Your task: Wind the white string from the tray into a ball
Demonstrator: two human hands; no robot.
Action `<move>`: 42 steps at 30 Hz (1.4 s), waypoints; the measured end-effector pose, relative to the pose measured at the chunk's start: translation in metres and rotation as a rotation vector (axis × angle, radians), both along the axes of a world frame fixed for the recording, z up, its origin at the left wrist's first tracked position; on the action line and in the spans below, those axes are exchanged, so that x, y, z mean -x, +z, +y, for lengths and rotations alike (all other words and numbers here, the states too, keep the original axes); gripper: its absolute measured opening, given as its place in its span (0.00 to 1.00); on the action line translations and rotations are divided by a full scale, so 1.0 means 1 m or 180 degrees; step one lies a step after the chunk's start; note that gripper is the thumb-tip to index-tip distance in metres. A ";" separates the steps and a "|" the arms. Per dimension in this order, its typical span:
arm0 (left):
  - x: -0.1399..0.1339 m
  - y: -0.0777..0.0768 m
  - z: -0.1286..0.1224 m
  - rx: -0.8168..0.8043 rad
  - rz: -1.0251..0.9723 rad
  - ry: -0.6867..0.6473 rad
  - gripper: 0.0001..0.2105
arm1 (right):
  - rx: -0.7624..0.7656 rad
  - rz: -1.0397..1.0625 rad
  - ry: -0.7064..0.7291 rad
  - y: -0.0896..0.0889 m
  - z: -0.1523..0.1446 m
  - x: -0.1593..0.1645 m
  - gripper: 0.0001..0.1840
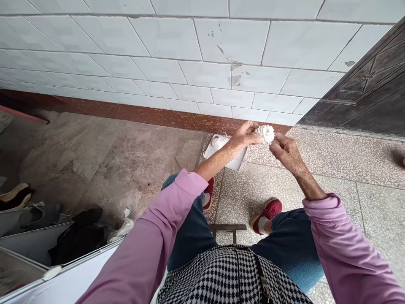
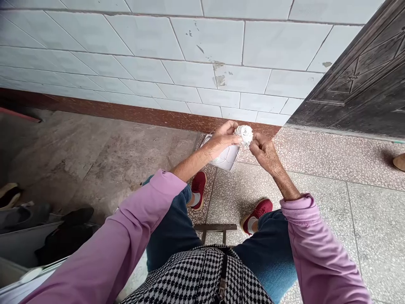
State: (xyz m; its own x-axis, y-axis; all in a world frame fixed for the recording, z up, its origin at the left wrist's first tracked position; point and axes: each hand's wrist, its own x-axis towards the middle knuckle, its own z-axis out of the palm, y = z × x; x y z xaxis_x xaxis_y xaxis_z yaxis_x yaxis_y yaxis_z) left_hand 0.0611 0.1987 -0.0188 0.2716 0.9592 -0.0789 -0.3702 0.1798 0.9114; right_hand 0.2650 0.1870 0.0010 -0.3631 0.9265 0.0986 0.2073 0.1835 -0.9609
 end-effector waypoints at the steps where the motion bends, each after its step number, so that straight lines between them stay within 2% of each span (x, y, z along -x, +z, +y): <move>1: -0.001 -0.004 0.001 -0.0040 -0.0001 0.0094 0.28 | 0.0040 -0.0002 0.0089 0.000 0.000 0.000 0.23; 5: -0.002 -0.012 0.002 -0.0152 0.0078 0.0170 0.29 | 0.0167 0.0081 0.0219 0.000 0.002 -0.002 0.21; 11: 0.014 0.012 0.003 -0.0288 0.0480 -0.0389 0.29 | 0.0193 -0.0026 0.0338 0.004 0.003 -0.007 0.23; 14: 0.018 0.017 0.005 -0.0171 0.0475 -0.0436 0.27 | 0.0492 0.0043 0.0430 0.004 0.002 -0.009 0.26; 17: 0.015 0.012 0.007 0.0132 0.0174 -0.0160 0.25 | 0.0532 0.0027 0.0366 -0.001 0.002 -0.005 0.29; 20: 0.009 0.007 0.006 0.0271 0.0105 0.0042 0.24 | 0.0008 -0.0416 0.0283 -0.009 0.001 0.001 0.34; 22: 0.006 0.006 0.004 0.0092 0.0236 0.0041 0.24 | -0.0182 -0.0749 0.0333 -0.014 0.000 0.004 0.35; 28: -0.004 -0.001 0.001 -0.0869 0.0861 0.0127 0.23 | 0.0024 -0.0992 0.0300 -0.019 0.002 -0.002 0.29; 34: -0.004 -0.010 0.005 -0.1006 0.0943 -0.0078 0.24 | 0.0005 -0.1096 0.0428 -0.021 0.005 -0.002 0.27; 39: 0.006 -0.017 0.013 -0.0818 0.1946 0.0490 0.14 | -0.0227 -0.1083 0.0666 -0.012 -0.005 0.004 0.19; 40: 0.007 -0.018 0.013 -0.0829 0.2147 0.0520 0.13 | -0.0277 -0.1050 0.0658 -0.009 -0.007 0.004 0.18; 42: 0.007 -0.018 0.010 -0.0918 0.2306 0.0252 0.11 | -0.0360 -0.0953 0.0508 -0.005 -0.006 0.000 0.20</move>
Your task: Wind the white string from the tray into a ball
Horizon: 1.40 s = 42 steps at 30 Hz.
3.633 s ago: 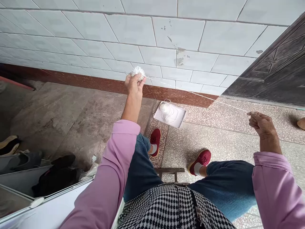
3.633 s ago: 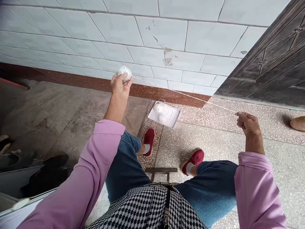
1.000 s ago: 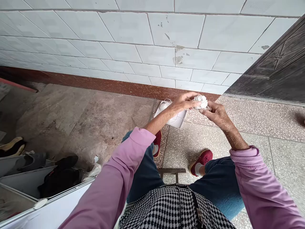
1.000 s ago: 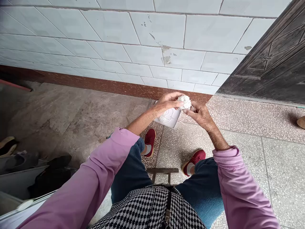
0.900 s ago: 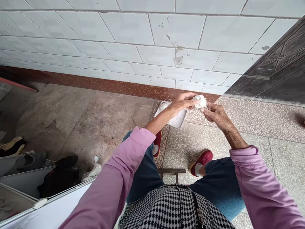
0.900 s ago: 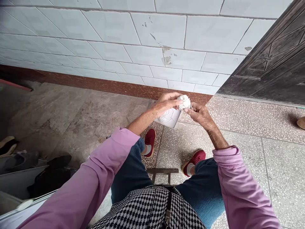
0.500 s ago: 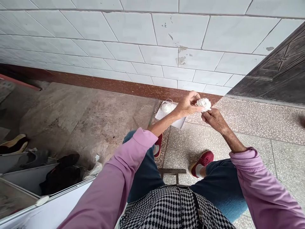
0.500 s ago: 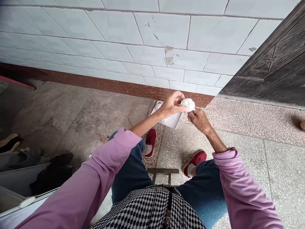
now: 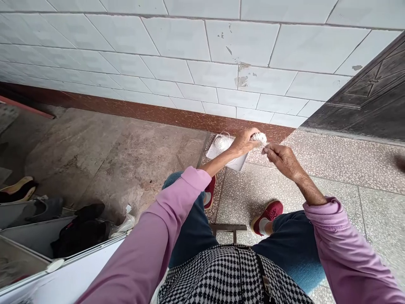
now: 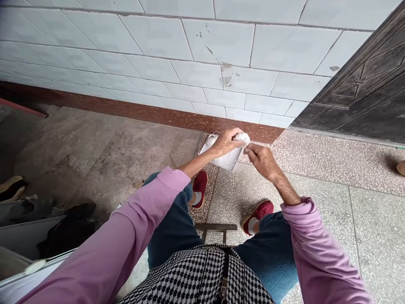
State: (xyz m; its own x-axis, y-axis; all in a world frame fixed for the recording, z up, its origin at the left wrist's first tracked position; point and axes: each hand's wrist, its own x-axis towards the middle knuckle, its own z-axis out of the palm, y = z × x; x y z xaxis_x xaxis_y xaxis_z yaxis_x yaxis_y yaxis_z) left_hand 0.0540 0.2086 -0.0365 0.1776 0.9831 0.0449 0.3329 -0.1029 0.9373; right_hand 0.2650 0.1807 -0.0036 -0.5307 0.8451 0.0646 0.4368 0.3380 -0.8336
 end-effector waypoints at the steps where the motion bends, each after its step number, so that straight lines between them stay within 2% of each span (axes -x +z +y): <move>1: -0.001 0.001 -0.002 0.0026 0.0000 -0.0264 0.10 | -0.0053 0.0065 -0.0113 0.002 0.002 -0.003 0.21; 4: -0.003 0.006 -0.009 0.0331 -0.0300 -0.1107 0.06 | -0.0148 0.0287 -0.0441 0.004 0.009 -0.013 0.29; 6: -0.002 0.011 -0.010 0.0733 -0.0717 -0.1405 0.09 | 0.0005 0.0578 -0.0494 0.006 0.012 -0.016 0.32; 8: 0.001 0.018 -0.010 0.1121 -0.1201 -0.1555 0.14 | 0.0372 0.0977 -0.0424 0.008 0.014 -0.016 0.31; 11: 0.010 0.027 -0.009 0.1428 -0.1666 -0.1733 0.21 | 0.0906 0.1400 -0.0285 0.014 0.014 -0.014 0.25; 16: 0.022 0.037 -0.014 0.1701 -0.1756 -0.2024 0.26 | 0.1119 0.1247 0.0037 0.028 0.008 -0.020 0.27; 19: 0.026 0.042 -0.018 0.1838 -0.1722 -0.2272 0.30 | 0.1547 0.1168 0.0439 0.032 0.004 -0.024 0.26; 22: 0.029 0.048 -0.022 0.1851 -0.1862 -0.2302 0.35 | 0.1968 0.1327 0.0729 0.031 0.002 -0.027 0.22; 25: 0.031 0.054 -0.024 0.1705 -0.2048 -0.2151 0.37 | 0.1965 0.1571 0.0517 0.028 0.002 -0.026 0.20; 28: 0.033 0.057 -0.024 0.1590 -0.2124 -0.2029 0.33 | 0.1949 0.1741 0.0307 0.029 0.000 -0.020 0.19; 33: 0.037 0.064 -0.025 0.1420 -0.1912 -0.2012 0.25 | 0.2135 0.2102 0.0366 0.039 -0.007 -0.010 0.19; 39: 0.039 0.076 -0.030 0.1538 -0.1562 -0.2141 0.21 | 0.1918 0.2129 0.0055 0.040 -0.010 -0.007 0.20; 42: 0.037 0.075 -0.031 0.1608 -0.1703 -0.2091 0.22 | 0.1502 0.1809 -0.0155 0.036 -0.008 -0.004 0.22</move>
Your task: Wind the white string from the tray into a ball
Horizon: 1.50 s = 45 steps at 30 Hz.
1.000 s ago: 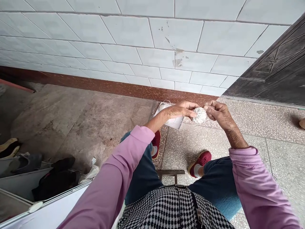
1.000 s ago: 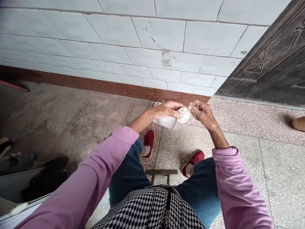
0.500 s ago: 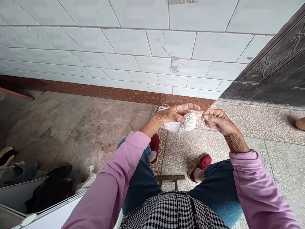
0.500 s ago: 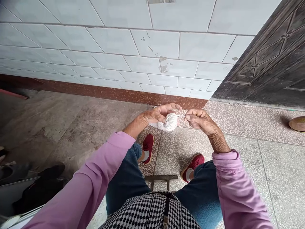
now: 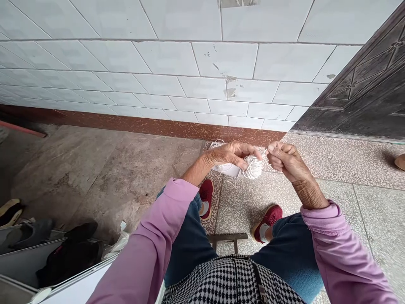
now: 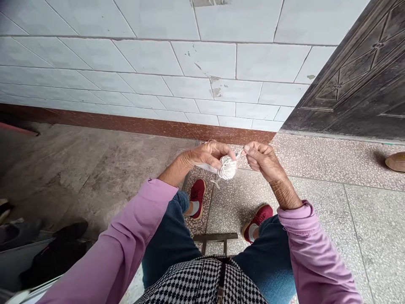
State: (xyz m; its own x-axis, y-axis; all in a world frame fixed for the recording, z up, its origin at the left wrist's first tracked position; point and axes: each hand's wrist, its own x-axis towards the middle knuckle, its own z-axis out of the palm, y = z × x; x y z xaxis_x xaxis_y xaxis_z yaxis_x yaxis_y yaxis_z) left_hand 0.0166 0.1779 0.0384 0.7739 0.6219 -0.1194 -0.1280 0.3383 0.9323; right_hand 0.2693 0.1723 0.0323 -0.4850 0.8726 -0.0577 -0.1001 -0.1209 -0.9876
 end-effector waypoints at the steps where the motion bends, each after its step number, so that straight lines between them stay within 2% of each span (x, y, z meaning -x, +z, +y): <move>1: 0.000 -0.001 0.000 0.0039 -0.0082 0.0077 0.23 | -0.0219 -0.0190 -0.0074 0.000 0.000 0.000 0.21; 5: 0.005 -0.004 0.001 0.0109 -0.0269 0.0296 0.24 | -0.1003 -0.0570 -0.0699 0.009 -0.004 0.000 0.14; 7: 0.007 -0.004 0.001 0.0104 -0.0258 0.0339 0.24 | -0.1110 -0.0529 -0.1008 0.015 -0.011 0.002 0.11; 8: 0.007 -0.004 0.001 0.0099 -0.0249 0.0376 0.24 | -0.1100 -0.0513 -0.1016 0.017 -0.015 0.004 0.10; 12: 0.004 -0.004 0.001 -0.0041 -0.0231 0.0526 0.26 | -0.0881 -0.0453 -0.0547 0.015 -0.025 0.017 0.13; 17: 0.001 -0.006 0.001 -0.0255 -0.0150 0.0454 0.27 | -0.0796 -0.0268 -0.0464 0.010 -0.024 0.026 0.15; 23: 0.003 -0.006 0.002 -0.0023 -0.0390 0.0327 0.23 | -0.0737 -0.0206 -0.0193 0.015 -0.023 0.018 0.19; 27: 0.003 -0.003 -0.001 -0.0114 -0.0358 0.0250 0.22 | -0.0724 -0.0210 -0.0006 0.014 -0.020 0.013 0.19; 30: 0.004 0.000 -0.003 -0.0465 -0.0067 -0.0019 0.19 | -0.0536 -0.0324 0.0167 0.013 -0.016 0.008 0.18; 32: 0.006 0.001 -0.002 -0.0821 0.0218 -0.0160 0.17 | -0.0176 -0.0353 0.0298 0.011 -0.015 0.004 0.16; 35: 0.011 0.003 0.000 -0.1204 0.0528 -0.0028 0.16 | 0.0582 -0.0088 0.0614 0.007 -0.013 -0.001 0.14; 37: 0.013 0.004 0.001 -0.1215 0.0542 0.0104 0.16 | 0.0868 0.0125 0.0782 0.006 -0.011 -0.002 0.16; 39: 0.014 0.005 0.000 -0.1066 0.0382 0.0175 0.16 | 0.0784 0.0176 0.0585 0.009 -0.009 -0.002 0.20; 40: 0.014 0.006 -0.001 -0.0957 0.0288 0.0206 0.16 | 0.0589 0.0122 0.0302 0.011 -0.009 -0.001 0.20; 43: 0.014 0.005 -0.003 -0.0648 0.0122 0.0353 0.18 | -0.0389 -0.0218 -0.0980 0.016 -0.008 0.002 0.16; 45: 0.014 0.004 -0.002 -0.0537 0.0039 0.0437 0.19 | -0.1009 -0.0411 -0.1580 0.017 -0.013 0.006 0.13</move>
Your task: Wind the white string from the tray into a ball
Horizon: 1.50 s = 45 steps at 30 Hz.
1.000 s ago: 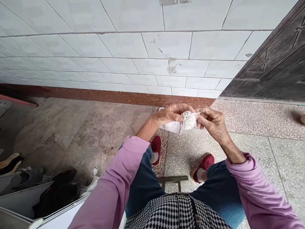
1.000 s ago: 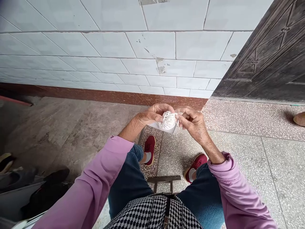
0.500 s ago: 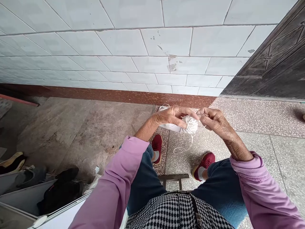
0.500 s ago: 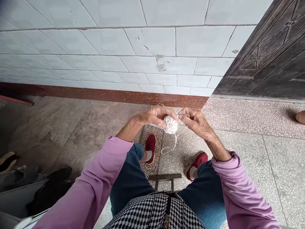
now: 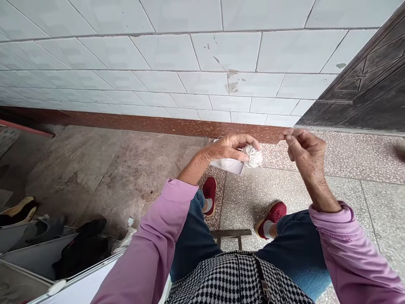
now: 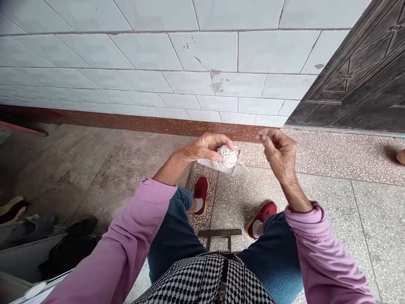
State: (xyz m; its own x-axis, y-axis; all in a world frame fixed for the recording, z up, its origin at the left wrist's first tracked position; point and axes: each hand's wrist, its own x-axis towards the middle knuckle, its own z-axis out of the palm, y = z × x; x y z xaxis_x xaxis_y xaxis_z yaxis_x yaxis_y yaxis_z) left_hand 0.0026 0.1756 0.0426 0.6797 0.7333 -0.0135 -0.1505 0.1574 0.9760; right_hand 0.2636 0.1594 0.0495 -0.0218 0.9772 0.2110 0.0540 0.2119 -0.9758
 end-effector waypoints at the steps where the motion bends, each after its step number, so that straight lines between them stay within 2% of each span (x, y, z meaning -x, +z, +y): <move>1: 0.000 -0.001 0.001 0.0020 -0.0062 0.0021 0.19 | -0.0190 -0.0100 -0.0100 0.000 -0.004 0.003 0.12; 3: 0.000 -0.002 0.002 0.0041 -0.0190 0.0053 0.19 | -0.0362 -0.0312 0.0020 -0.002 -0.012 0.010 0.10; 5: 0.001 -0.003 0.003 0.0056 -0.0283 0.0096 0.20 | -0.0401 -0.0552 0.0342 -0.005 -0.021 0.016 0.10; 8: 0.000 -0.005 0.003 0.0101 -0.0350 0.0036 0.21 | -0.0504 -0.0805 0.0756 -0.010 -0.027 0.024 0.15; 11: -0.003 -0.007 0.002 0.0191 -0.0397 -0.0099 0.22 | -0.0674 -0.0956 0.0860 -0.016 -0.027 0.027 0.17; 14: -0.006 -0.007 0.001 0.0279 -0.0452 -0.0133 0.23 | -0.0765 -0.0987 0.0755 -0.020 -0.025 0.028 0.16; 19: -0.006 -0.006 0.002 0.0250 -0.0613 -0.0007 0.22 | -0.1265 -0.1215 0.0063 -0.024 -0.026 0.027 0.08; 23: -0.004 -0.006 0.003 0.0260 -0.0587 -0.0012 0.22 | -0.1726 -0.1685 0.0000 -0.024 -0.025 0.023 0.07; 25: -0.004 -0.006 0.003 0.0265 -0.0537 0.0013 0.22 | -0.1723 -0.1765 -0.0001 -0.022 -0.024 0.021 0.08; 31: -0.004 -0.007 0.002 0.0160 -0.0231 0.0072 0.20 | -0.1173 -0.1691 0.0052 -0.012 -0.022 0.016 0.07; 33: -0.006 -0.010 0.002 -0.0107 0.0029 0.0086 0.20 | -0.0839 -0.1555 0.0115 -0.012 -0.017 0.015 0.07; 35: -0.009 -0.013 0.002 -0.0707 0.0463 0.0262 0.17 | -0.0279 -0.1089 0.0396 -0.015 -0.010 0.011 0.13; 38: -0.016 -0.016 0.000 -0.1884 0.1177 0.0789 0.10 | 0.0970 -0.0038 0.1285 -0.020 0.001 0.003 0.24; 40: -0.019 -0.018 -0.002 -0.2395 0.1492 0.1033 0.10 | 0.1635 0.0482 0.1756 -0.022 0.005 -0.001 0.27; 41: -0.020 -0.018 -0.003 -0.2529 0.1584 0.1076 0.10 | 0.1785 0.0623 0.1849 -0.024 0.006 -0.002 0.27; 43: -0.020 -0.019 -0.005 -0.2599 0.1637 0.1063 0.11 | 0.1699 0.0620 0.1780 -0.025 0.006 -0.002 0.27; 45: -0.018 -0.021 -0.005 -0.2468 0.1512 0.0966 0.11 | 0.1218 0.0243 0.1481 -0.027 0.005 0.000 0.25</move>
State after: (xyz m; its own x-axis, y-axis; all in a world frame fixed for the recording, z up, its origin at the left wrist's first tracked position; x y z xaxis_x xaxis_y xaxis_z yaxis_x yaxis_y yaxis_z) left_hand 0.0205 0.1704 0.0219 0.5079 0.7980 0.3244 0.3598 -0.5386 0.7619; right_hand 0.2639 0.1645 0.0223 -0.4636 0.8756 -0.1357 -0.0332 -0.1702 -0.9848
